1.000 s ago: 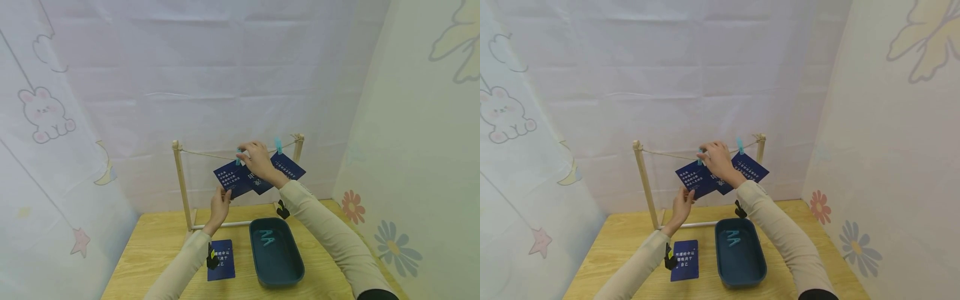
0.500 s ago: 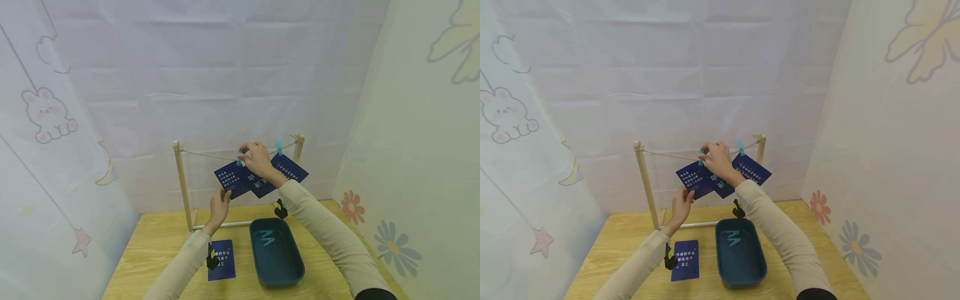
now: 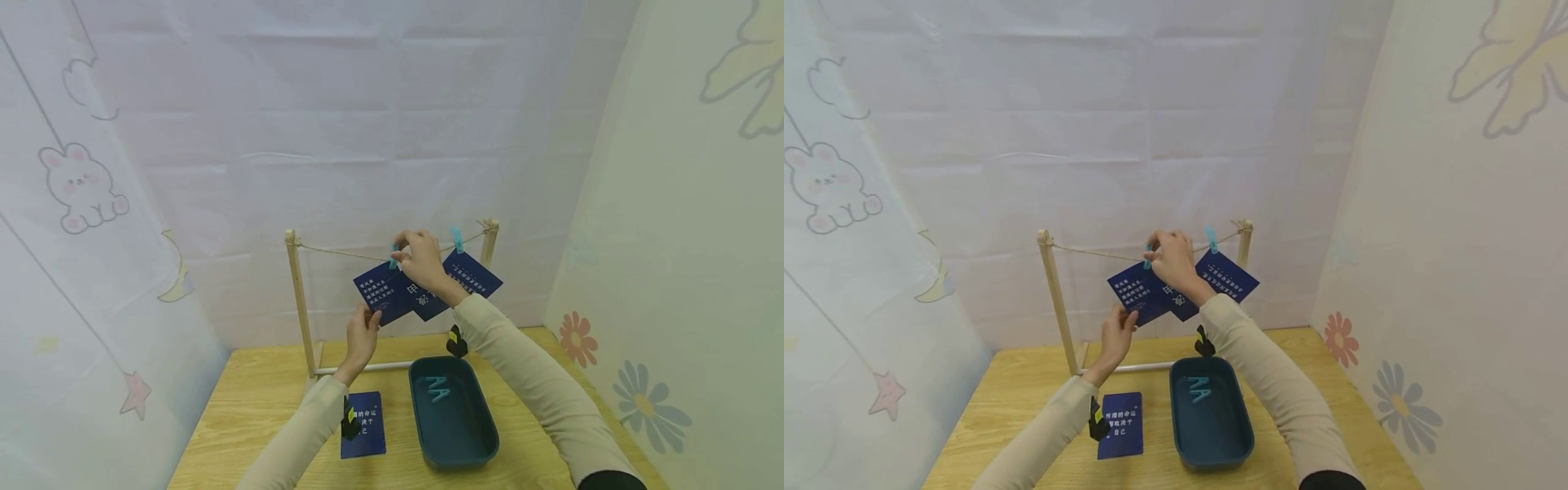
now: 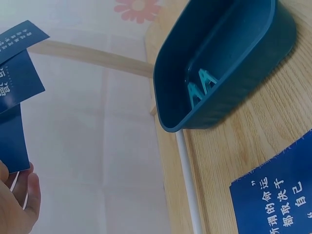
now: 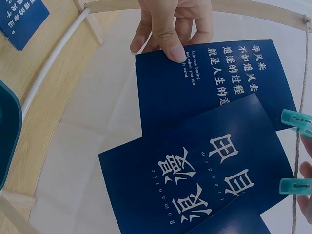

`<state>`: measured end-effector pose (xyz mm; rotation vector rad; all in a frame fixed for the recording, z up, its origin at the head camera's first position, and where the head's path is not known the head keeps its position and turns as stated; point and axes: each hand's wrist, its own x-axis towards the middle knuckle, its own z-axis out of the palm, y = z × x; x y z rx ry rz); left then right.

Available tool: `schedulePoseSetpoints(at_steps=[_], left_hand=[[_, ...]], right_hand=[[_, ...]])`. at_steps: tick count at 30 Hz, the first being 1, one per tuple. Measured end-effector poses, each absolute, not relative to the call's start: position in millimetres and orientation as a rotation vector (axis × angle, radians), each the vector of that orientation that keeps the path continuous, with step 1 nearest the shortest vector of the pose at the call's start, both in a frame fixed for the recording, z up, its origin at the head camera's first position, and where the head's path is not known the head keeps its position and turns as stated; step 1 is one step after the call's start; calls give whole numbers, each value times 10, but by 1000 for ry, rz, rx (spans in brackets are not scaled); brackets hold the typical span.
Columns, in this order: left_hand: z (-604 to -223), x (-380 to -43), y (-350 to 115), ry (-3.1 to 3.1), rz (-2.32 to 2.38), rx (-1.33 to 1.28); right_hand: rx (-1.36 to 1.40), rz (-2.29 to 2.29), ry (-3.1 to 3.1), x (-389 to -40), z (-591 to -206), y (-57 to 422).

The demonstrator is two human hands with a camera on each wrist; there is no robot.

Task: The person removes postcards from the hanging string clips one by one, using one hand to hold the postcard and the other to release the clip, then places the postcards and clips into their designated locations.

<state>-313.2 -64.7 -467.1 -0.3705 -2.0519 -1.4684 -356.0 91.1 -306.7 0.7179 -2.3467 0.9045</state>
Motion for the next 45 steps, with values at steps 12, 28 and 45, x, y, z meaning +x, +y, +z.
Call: schedulePoseSetpoints(at_steps=[12,28,45], left_hand=[[-4657,-3132,-656,-2074,-1479,-347],[-4692,-3112,-707,-2059,-1464,-369],[-4800,-3105,-810,-2062,-1494,-352]], right_hand=[[723,933,-2219,-3552,-3075,905],[643,979,-2069,-3552,-3072,869],[621,1008,-1911,-3504,-3061,857]])
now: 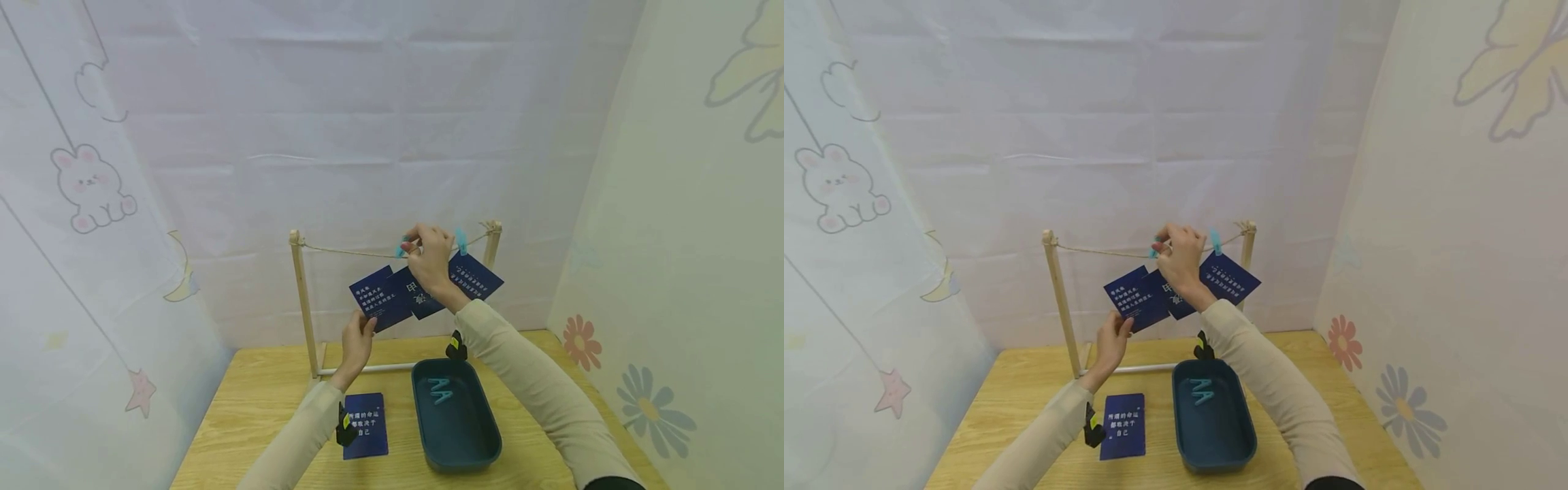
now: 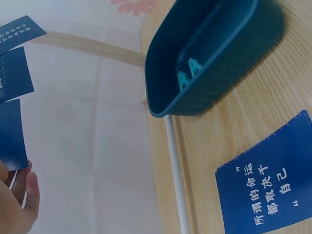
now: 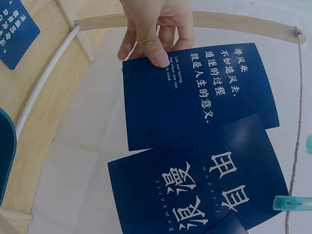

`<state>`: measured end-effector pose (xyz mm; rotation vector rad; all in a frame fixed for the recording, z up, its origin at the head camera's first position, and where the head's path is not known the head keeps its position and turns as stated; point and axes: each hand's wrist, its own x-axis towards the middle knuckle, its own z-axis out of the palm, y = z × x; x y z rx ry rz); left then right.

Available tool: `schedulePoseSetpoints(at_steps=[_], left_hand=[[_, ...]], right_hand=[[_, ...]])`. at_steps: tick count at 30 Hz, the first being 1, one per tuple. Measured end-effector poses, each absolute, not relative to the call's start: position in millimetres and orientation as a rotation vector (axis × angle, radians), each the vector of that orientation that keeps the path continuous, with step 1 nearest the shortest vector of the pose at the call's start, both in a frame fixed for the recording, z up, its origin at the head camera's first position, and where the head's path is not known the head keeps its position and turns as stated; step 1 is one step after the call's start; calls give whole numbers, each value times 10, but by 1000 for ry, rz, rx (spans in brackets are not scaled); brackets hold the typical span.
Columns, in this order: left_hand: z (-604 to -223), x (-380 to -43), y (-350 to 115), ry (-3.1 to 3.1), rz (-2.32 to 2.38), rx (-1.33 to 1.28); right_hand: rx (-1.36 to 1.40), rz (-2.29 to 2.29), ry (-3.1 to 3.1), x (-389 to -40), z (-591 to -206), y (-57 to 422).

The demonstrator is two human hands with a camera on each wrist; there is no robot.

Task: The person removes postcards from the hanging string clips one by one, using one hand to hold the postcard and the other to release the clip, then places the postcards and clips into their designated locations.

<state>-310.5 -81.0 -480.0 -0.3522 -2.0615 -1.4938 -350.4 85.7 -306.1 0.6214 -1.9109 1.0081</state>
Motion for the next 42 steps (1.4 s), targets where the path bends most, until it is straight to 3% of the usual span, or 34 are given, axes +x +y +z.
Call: schedulePoseSetpoints(at_steps=[12,42], left_hand=[[-4913,-3041,-870,-2083,-1510,-329],[-5317,-2895,-1064,-2192,-1520,-316]], right_hand=[[704,921,-1880,-3462,-3184,972],[841,806,-1949,-3318,-4001,1035]])
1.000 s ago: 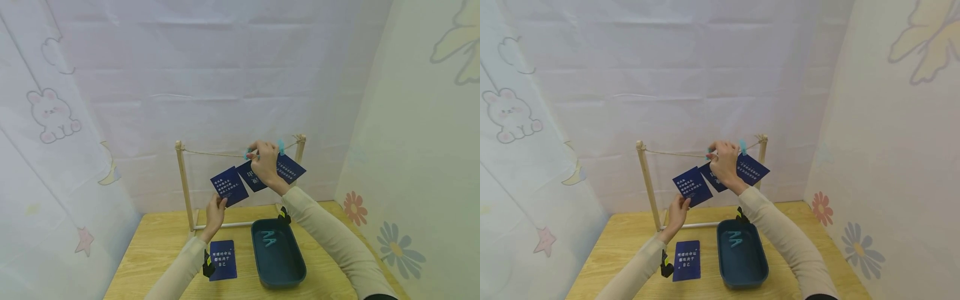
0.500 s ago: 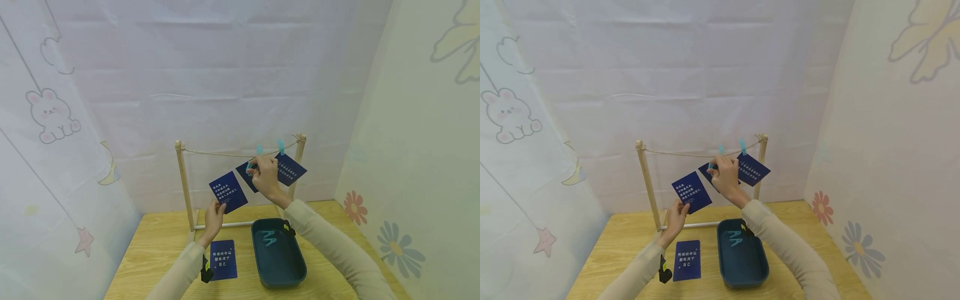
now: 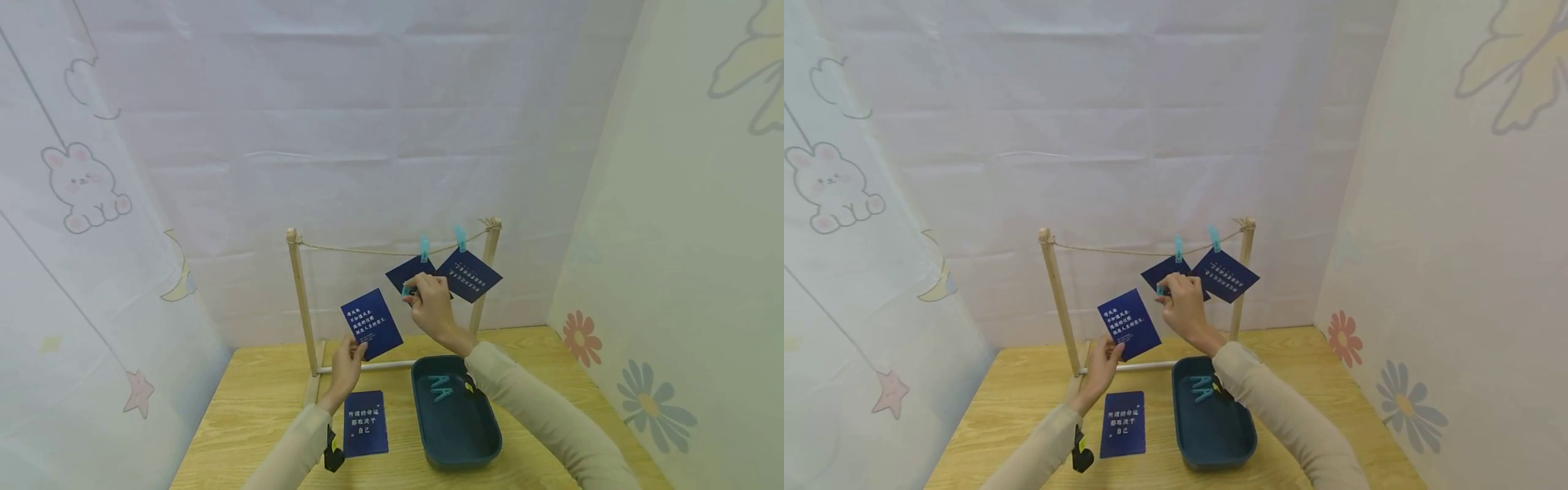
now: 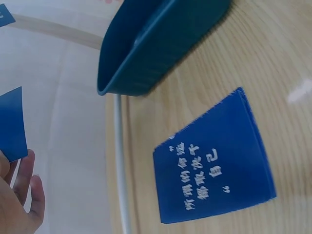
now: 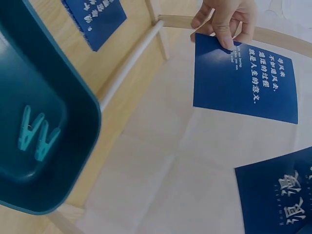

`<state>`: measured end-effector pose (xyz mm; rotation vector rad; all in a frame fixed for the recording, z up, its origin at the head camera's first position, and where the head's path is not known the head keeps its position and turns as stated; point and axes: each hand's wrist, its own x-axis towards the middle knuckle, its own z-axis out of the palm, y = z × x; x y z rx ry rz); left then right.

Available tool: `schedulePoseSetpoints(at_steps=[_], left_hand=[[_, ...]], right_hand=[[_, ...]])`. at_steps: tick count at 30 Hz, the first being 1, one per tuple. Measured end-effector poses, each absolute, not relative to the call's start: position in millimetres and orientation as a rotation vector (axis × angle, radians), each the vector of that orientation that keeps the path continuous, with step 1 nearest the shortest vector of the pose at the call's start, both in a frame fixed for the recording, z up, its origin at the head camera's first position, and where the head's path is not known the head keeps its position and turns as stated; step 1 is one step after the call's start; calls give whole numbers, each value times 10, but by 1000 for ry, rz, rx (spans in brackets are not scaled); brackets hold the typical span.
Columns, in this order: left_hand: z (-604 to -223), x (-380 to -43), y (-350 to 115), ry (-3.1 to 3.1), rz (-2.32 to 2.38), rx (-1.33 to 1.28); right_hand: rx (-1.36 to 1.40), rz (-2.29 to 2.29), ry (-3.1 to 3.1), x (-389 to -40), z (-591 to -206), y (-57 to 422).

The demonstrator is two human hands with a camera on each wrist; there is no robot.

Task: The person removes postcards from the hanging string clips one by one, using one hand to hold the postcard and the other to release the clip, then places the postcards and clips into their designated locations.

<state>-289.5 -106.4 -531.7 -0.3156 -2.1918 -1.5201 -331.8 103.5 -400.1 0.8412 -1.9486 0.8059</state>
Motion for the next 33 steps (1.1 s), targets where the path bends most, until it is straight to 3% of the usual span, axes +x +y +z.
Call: schedulePoseSetpoints(at_steps=[7,16,33], left_hand=[[-5407,-2853,-1112,-2219,-1525,-274],[-5583,-2796,-1127,-2081,-1455,-438],[-5627,-2718,-1176,-2250,-1492,-323]], right_hand=[[841,799,-1985,-3289,-4142,1066],[859,794,-2012,-3295,-4345,1070],[828,730,-2115,-3227,-4652,1163]])
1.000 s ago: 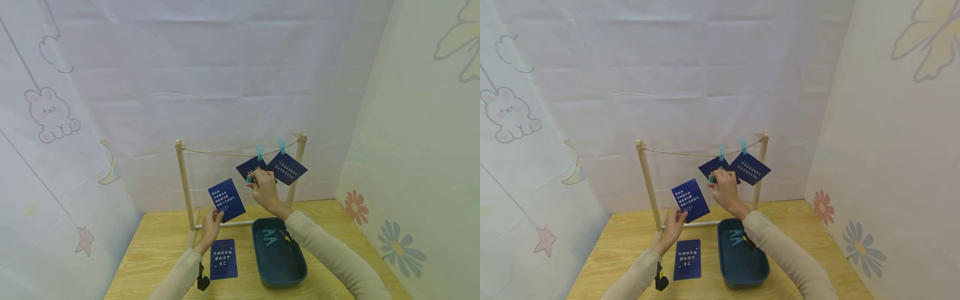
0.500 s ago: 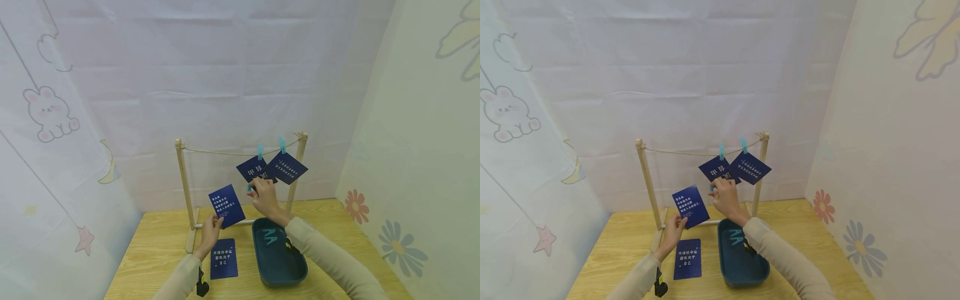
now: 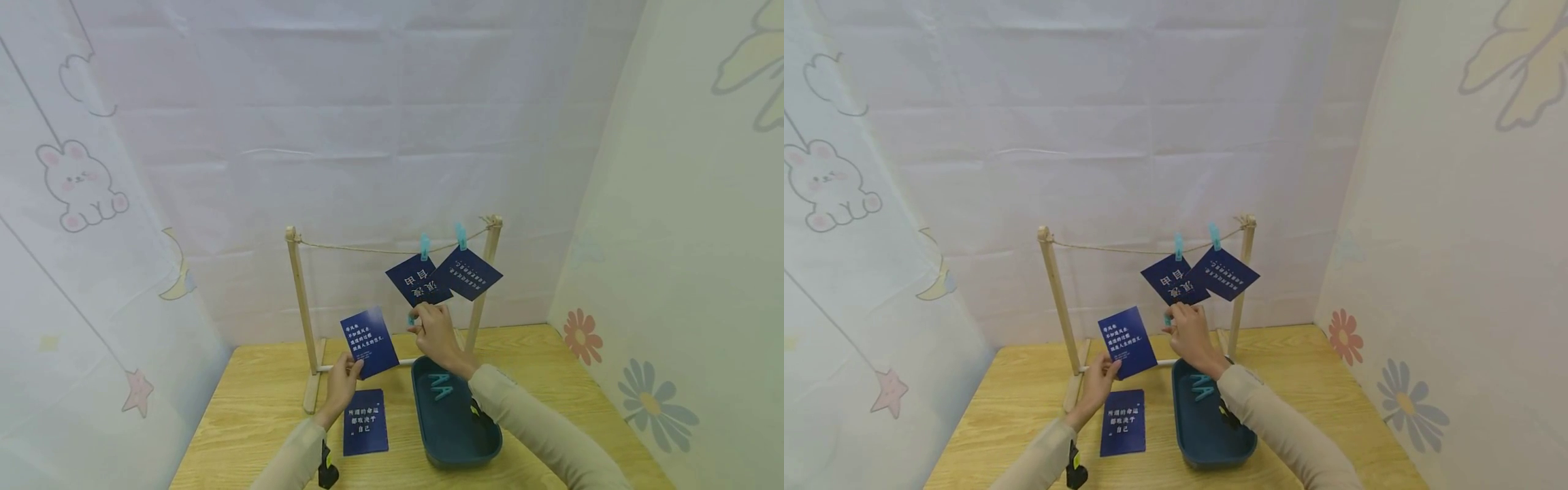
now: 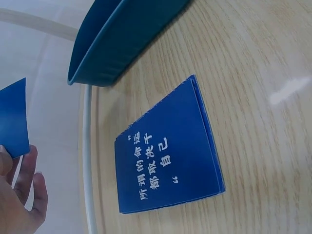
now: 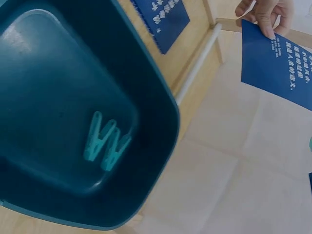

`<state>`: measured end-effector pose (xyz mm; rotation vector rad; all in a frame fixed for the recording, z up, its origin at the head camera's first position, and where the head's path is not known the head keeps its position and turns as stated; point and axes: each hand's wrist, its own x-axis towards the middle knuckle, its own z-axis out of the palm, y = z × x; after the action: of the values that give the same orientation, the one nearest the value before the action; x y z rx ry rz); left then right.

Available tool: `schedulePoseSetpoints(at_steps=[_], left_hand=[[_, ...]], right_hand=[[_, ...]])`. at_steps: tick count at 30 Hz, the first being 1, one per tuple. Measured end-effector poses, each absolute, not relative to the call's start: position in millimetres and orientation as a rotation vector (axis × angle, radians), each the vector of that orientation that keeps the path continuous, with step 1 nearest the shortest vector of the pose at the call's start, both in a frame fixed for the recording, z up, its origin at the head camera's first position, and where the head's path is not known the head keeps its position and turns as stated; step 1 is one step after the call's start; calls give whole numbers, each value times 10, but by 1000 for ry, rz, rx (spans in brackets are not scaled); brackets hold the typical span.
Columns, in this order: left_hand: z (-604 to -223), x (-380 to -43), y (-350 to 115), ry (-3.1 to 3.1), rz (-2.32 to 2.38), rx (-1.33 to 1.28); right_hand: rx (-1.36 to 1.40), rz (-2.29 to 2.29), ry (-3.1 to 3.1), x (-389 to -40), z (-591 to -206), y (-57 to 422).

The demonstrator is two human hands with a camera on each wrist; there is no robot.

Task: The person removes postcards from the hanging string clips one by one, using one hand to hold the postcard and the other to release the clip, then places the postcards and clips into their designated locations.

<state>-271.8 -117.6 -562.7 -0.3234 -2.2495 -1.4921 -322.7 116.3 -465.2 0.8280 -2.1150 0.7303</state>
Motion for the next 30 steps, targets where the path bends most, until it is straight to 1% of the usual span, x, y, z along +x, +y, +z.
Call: schedulePoseSetpoints(at_steps=[10,16,30], left_hand=[[-5689,-2699,-1248,-2325,-1525,-262],[-5747,-2679,-1295,-2333,-1533,-307],[-5803,-2592,-1364,-2411,-1572,-294]], right_hand=[[866,633,-2259,-3186,-4869,1252],[867,576,-2325,-3169,-4996,1287],[894,386,-2565,-3123,-5143,1366]])
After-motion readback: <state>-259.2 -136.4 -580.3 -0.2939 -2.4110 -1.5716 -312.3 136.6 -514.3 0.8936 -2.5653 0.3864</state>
